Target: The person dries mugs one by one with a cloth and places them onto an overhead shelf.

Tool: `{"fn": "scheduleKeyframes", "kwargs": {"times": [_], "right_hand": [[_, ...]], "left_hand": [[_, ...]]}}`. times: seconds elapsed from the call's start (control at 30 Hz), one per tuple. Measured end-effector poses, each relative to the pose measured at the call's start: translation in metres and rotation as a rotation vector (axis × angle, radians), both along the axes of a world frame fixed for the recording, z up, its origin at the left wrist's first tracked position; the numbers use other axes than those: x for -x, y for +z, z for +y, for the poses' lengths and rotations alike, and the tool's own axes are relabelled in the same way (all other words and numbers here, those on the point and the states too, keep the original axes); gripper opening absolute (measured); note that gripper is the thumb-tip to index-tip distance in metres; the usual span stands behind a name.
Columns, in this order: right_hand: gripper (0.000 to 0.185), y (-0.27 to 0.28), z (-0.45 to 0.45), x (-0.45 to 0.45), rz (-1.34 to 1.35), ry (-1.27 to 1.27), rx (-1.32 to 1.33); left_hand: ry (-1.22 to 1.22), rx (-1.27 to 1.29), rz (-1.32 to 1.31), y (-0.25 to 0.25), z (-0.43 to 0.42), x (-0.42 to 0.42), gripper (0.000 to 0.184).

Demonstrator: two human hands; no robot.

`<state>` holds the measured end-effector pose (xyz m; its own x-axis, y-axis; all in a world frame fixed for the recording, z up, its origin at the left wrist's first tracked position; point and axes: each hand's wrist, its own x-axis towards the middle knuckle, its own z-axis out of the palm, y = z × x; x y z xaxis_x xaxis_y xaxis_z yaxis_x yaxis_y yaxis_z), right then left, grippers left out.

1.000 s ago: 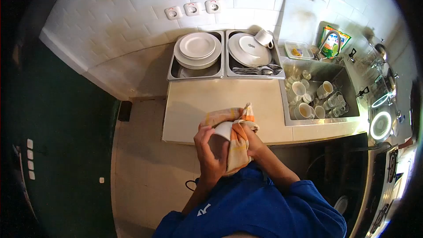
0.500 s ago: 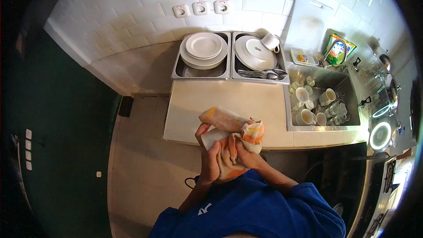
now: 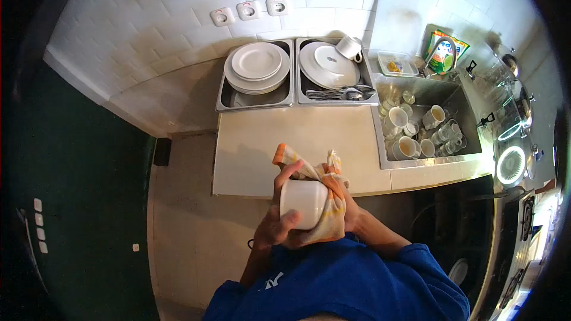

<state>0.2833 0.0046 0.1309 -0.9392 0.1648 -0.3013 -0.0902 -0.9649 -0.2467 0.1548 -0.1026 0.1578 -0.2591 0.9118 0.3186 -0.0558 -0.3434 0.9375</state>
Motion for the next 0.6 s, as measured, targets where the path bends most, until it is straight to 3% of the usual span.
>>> {"fn": "scheduleKeyframes", "kwargs": {"times": [0.13, 0.17, 0.23, 0.27, 0.33, 0.37, 0.43, 0.5, 0.6], "right_hand": [[0.05, -0.017, 0.014, -0.006, 0.222, 0.026, 0.043], [0.05, -0.018, 0.018, -0.007, 0.259, 0.013, 0.022], [0.049, -0.022, 0.02, -0.011, 0.115, -0.104, -0.161], [0.047, -0.043, 0.016, -0.014, -0.019, -0.236, -0.223], [0.046, -0.031, 0.014, -0.019, -0.187, -0.231, -0.848], [0.046, -0.035, 0.012, -0.02, -0.169, -0.25, -0.972], [0.046, -0.041, 0.008, -0.02, -0.147, -0.308, -1.217], [0.044, -0.037, 0.008, -0.025, -0.391, -0.142, -1.347], [0.037, -0.027, 0.001, -0.03, -0.474, -0.113, -1.566]], "left_hand": [[-0.018, -0.01, 0.349, 0.012, 0.003, 0.023, 0.049], [0.07, 0.006, 0.354, 0.011, 0.004, 0.023, 0.048], [0.244, 0.04, 0.359, 0.005, 0.005, 0.022, 0.046], [0.212, 0.07, 0.239, -0.004, 0.005, 0.018, 0.049], [0.13, 0.141, -0.224, -0.009, 0.005, -0.002, 0.051], [0.087, 0.175, -0.455, -0.011, 0.007, -0.01, 0.053], [0.114, 0.237, -0.569, -0.004, 0.009, -0.018, 0.056], [0.141, 0.295, -0.685, 0.003, 0.008, -0.024, 0.061], [0.174, 0.333, -0.131, -0.014, -0.002, -0.017, 0.076]]}}
